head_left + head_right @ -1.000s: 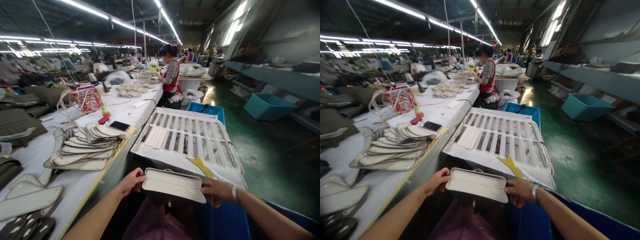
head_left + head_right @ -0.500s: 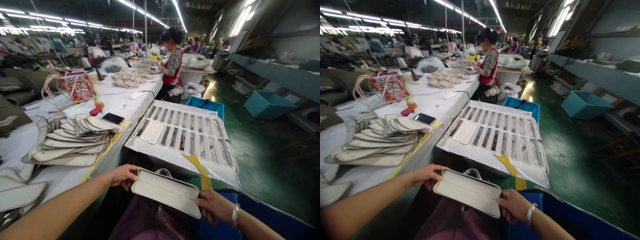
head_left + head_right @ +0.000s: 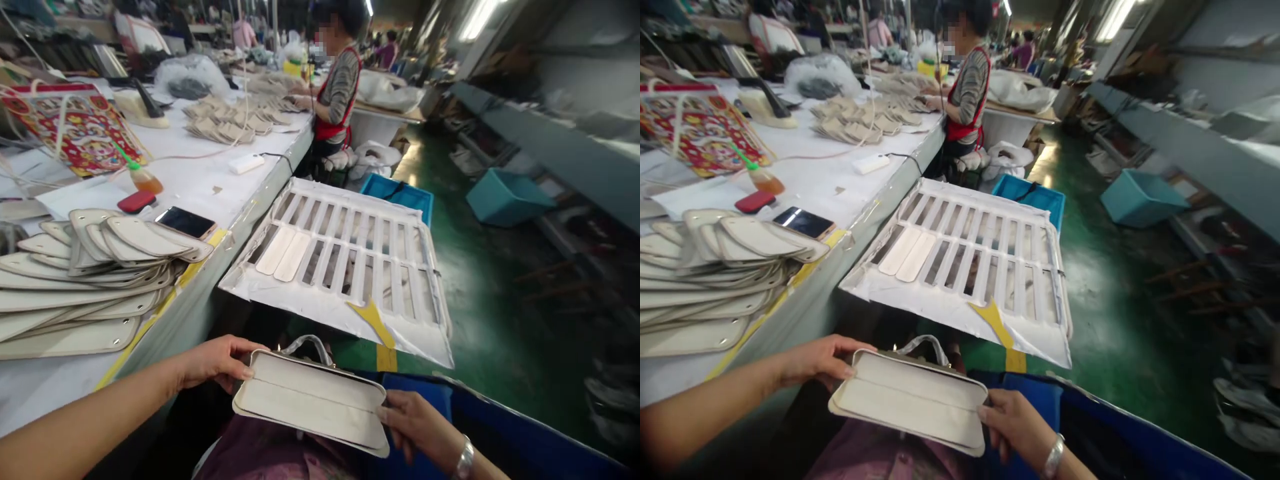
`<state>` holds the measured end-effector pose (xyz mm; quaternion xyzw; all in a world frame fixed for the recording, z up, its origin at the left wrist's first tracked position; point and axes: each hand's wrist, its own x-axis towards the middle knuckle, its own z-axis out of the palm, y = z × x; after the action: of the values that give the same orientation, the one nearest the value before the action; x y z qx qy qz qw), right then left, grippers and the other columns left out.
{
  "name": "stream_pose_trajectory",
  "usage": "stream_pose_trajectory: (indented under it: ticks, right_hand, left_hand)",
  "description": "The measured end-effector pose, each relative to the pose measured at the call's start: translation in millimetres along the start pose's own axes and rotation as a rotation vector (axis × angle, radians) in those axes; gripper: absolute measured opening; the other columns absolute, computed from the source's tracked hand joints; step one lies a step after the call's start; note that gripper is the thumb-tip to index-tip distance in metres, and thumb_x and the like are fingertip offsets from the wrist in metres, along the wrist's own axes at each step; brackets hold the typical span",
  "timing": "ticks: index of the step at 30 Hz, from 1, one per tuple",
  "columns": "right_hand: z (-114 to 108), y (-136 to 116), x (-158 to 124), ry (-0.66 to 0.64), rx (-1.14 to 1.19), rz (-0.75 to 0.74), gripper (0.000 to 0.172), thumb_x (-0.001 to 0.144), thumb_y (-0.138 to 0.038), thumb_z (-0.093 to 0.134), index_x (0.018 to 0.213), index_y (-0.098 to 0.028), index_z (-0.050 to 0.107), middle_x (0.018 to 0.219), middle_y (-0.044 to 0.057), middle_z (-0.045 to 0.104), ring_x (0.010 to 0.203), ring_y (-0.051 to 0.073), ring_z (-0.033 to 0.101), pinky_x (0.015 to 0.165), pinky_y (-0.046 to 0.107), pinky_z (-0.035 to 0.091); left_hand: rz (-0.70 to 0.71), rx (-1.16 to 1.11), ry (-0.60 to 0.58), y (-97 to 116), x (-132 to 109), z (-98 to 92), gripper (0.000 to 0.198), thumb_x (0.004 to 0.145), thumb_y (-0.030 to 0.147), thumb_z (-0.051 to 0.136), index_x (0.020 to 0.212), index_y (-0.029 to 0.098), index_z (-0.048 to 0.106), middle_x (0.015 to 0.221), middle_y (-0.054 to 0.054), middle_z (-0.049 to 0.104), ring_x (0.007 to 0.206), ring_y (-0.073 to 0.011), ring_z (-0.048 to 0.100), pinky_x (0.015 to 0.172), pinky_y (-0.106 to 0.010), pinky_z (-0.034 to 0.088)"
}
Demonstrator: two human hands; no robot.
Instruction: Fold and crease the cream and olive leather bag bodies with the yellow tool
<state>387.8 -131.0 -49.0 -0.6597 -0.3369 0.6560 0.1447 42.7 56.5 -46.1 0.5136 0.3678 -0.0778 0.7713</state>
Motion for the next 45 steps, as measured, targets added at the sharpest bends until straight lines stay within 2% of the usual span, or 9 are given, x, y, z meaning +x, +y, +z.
stream_pose_trajectory:
  ticks: [4, 7, 9, 12, 14, 24, 29, 35, 45]
  right_hand:
    - [2, 10, -8, 0.133, -0.012, -0.153, 0.053, 0.073, -0.051, 0.055, 0.110, -0.013, 0.051, 0.059, -0.003, 0.054, 0.041, 0.009, 0.048, 0.040, 0.020, 0.038]
    - [1, 7, -13, 0.394, -0.084, -0.386, 0.058, 0.073, -0.045, 0.057, 0.121, -0.014, 0.046, 0.094, 0.007, 0.059, 0.071, 0.015, 0.059, 0.059, 0.025, 0.048]
    - [-1, -2, -14, 0.475, -0.224, -0.500, 0.048, 0.073, -0.037, 0.059, 0.116, -0.017, 0.052, 0.111, 0.010, 0.055, 0.086, 0.017, 0.058, 0.069, 0.027, 0.049]
    - [0, -16, -12, 0.384, -0.571, -0.604, 0.021, 0.077, -0.022, 0.052, 0.093, -0.018, 0.065, 0.093, 0.005, 0.063, 0.081, 0.016, 0.058, 0.072, 0.026, 0.045]
    - [1, -21, -11, 0.322, -0.733, -0.646, 0.021, 0.079, -0.016, 0.046, 0.079, -0.017, 0.067, 0.078, 0.003, 0.065, 0.074, 0.014, 0.057, 0.070, 0.024, 0.041]
    - [1, -18, -17, 0.194, -0.877, -0.732, 0.026, 0.085, -0.019, 0.041, 0.074, -0.016, 0.064, 0.068, 0.001, 0.059, 0.064, 0.011, 0.051, 0.060, 0.021, 0.034]
    - [1, -15, -20, 0.154, -0.820, -0.729, 0.027, 0.087, -0.023, 0.041, 0.081, -0.017, 0.067, 0.077, 0.003, 0.063, 0.071, 0.013, 0.054, 0.066, 0.022, 0.037]
    - [1, -20, -16, 0.165, -0.778, -0.514, 0.044, 0.091, -0.032, 0.031, 0.077, -0.013, 0.068, 0.069, 0.004, 0.062, 0.060, 0.011, 0.051, 0.057, 0.021, 0.035]
    - [-9, -51, 8, -0.008, -0.939, -0.428, 0.019, 0.070, -0.029, 0.059, 0.073, -0.019, 0.074, 0.061, 0.000, 0.063, 0.057, 0.012, 0.050, 0.052, 0.022, 0.030]
  left_hand:
    - [0.167, 0.481, 0.011, 23, -6, 9.4, 0.059, 0.069, 0.034, 0.064, 0.126, 0.024, 0.049, 0.121, -0.003, 0.056, 0.111, -0.0241, 0.050, 0.092, -0.033, 0.042]
    - [0.368, 0.815, 0.068, 53, 10, 43.9, 0.059, 0.072, 0.031, 0.061, 0.128, 0.024, 0.046, 0.133, -0.004, 0.047, 0.120, -0.0228, 0.042, 0.102, -0.034, 0.029]
    - [0.432, 0.937, -0.008, 69, 32, 74.9, 0.055, 0.074, 0.025, 0.056, 0.127, 0.021, 0.047, 0.126, -0.006, 0.054, 0.112, -0.0214, 0.050, 0.097, -0.031, 0.035]
    - [0.445, 1.070, -0.192, 80, 68, 111.2, 0.046, 0.070, 0.013, 0.049, 0.114, 0.019, 0.060, 0.108, -0.004, 0.066, 0.093, -0.0200, 0.061, 0.083, -0.027, 0.044]
    - [0.439, 1.065, -0.259, 80, 83, 121.9, 0.046, 0.070, 0.010, 0.044, 0.111, 0.021, 0.063, 0.104, -0.001, 0.067, 0.087, -0.0180, 0.062, 0.078, -0.024, 0.045]
    - [0.477, 1.145, -0.158, 65, 67, 143.4, 0.047, 0.073, 0.009, 0.042, 0.114, 0.023, 0.059, 0.109, 0.000, 0.065, 0.097, -0.0178, 0.059, 0.086, -0.024, 0.041]
    - [0.451, 1.302, -0.072, 58, 63, 154.9, 0.043, 0.074, 0.011, 0.042, 0.115, 0.017, 0.056, 0.107, -0.006, 0.065, 0.096, -0.0206, 0.060, 0.084, -0.028, 0.044]
    - [0.458, 1.405, -0.005, 45, 61, 158.4, 0.045, 0.078, 0.014, 0.041, 0.122, 0.015, 0.048, 0.119, -0.008, 0.059, 0.106, -0.0219, 0.056, 0.090, -0.032, 0.043]
    - [0.558, 1.671, 0.107, 25, 69, 166.2, 0.043, 0.084, 0.010, 0.036, 0.126, 0.003, 0.040, 0.106, -0.016, 0.059, 0.093, -0.0243, 0.059, 0.080, -0.038, 0.050]
